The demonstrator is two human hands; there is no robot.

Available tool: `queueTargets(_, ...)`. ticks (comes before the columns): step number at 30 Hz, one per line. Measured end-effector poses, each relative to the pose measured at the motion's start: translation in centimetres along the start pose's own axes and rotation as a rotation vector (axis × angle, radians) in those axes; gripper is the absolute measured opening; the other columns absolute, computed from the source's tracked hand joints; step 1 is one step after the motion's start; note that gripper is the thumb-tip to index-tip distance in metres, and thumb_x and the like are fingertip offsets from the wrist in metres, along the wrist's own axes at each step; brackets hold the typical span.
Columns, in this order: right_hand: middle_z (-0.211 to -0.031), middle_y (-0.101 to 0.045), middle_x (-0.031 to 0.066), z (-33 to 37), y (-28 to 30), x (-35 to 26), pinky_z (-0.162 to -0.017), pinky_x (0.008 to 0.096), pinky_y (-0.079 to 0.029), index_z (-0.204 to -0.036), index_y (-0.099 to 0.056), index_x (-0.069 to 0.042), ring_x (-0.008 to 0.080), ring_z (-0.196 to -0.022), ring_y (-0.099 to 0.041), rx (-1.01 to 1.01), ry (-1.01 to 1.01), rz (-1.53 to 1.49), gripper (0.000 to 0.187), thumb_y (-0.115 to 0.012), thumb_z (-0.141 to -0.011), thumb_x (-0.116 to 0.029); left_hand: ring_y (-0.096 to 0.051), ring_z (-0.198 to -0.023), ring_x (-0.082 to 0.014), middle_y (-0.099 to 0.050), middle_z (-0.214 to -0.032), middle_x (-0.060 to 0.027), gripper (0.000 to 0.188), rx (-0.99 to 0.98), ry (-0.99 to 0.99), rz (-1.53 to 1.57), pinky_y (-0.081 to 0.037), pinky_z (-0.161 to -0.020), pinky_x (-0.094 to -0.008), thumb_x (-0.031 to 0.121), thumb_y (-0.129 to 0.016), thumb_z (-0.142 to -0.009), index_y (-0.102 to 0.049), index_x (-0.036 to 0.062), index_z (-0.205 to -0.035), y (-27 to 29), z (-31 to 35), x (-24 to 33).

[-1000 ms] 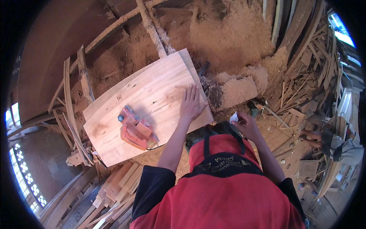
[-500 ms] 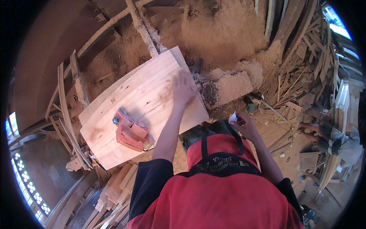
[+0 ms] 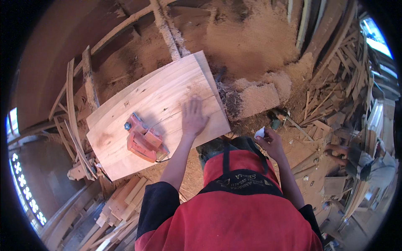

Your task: The person sands the surface of two wooden planks using an electric belt sander, applying glue to a small area and then continuing to sand the wood.

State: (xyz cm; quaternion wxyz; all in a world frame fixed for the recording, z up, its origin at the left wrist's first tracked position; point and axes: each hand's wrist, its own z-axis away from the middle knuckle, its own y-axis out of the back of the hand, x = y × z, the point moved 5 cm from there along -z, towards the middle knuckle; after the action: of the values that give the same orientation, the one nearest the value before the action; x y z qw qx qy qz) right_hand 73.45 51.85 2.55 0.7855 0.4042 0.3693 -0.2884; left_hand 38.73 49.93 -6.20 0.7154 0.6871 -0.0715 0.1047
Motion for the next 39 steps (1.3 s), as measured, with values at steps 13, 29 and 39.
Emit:
queueTargets(13, -0.097, -0.072, 0.0073, -0.2, -1.1, -0.3, -0.075, 0.0312, -0.056, -0.111, -0.066, -0.002, 0.0144, -0.087, -0.069, -0.111, -0.042, -0.005, 0.023, -0.073, -0.092, -0.012, -0.014, -0.154, -0.0377, -0.020, -0.167, -0.0136, 0.081, 0.164, 0.484, -0.089, -0.009, -0.124, -0.0561, 0.061, -0.043, -0.099, -0.028, 0.0082, -0.159, 1.0, -1.9, -7.9)
queueTargets(29, -0.099, -0.072, 0.0066, 0.2, -0.8, -0.5, -0.076, 0.0303, -0.056, -0.110, -0.066, -0.002, 0.0144, -0.089, -0.069, -0.076, -0.006, 0.080, 0.025, -0.074, -0.092, -0.016, -0.017, -0.154, -0.0384, -0.021, -0.166, -0.0185, 0.087, 0.322, 0.777, -0.062, -0.009, -0.123, -0.0584, 0.063, -0.043, -0.098, -0.023, 0.0038, -0.159, 0.4, 2.6, -5.5)
queueTargets(39, -0.094, -0.071, 0.0078, 3.1, 0.3, 1.2, -0.074, 0.0310, -0.057, -0.110, -0.066, -0.002, 0.0155, -0.084, -0.070, 0.015, 0.024, 0.018, 0.023, -0.075, -0.090, -0.011, -0.020, -0.153, -0.0355, -0.025, -0.164, -0.0216, 0.082, 0.055, 0.415, 0.099, -0.010, -0.126, -0.0496, 0.055, -0.048, -0.098, -0.030, -0.0017, -0.155, 2.4, -5.2, -2.0)
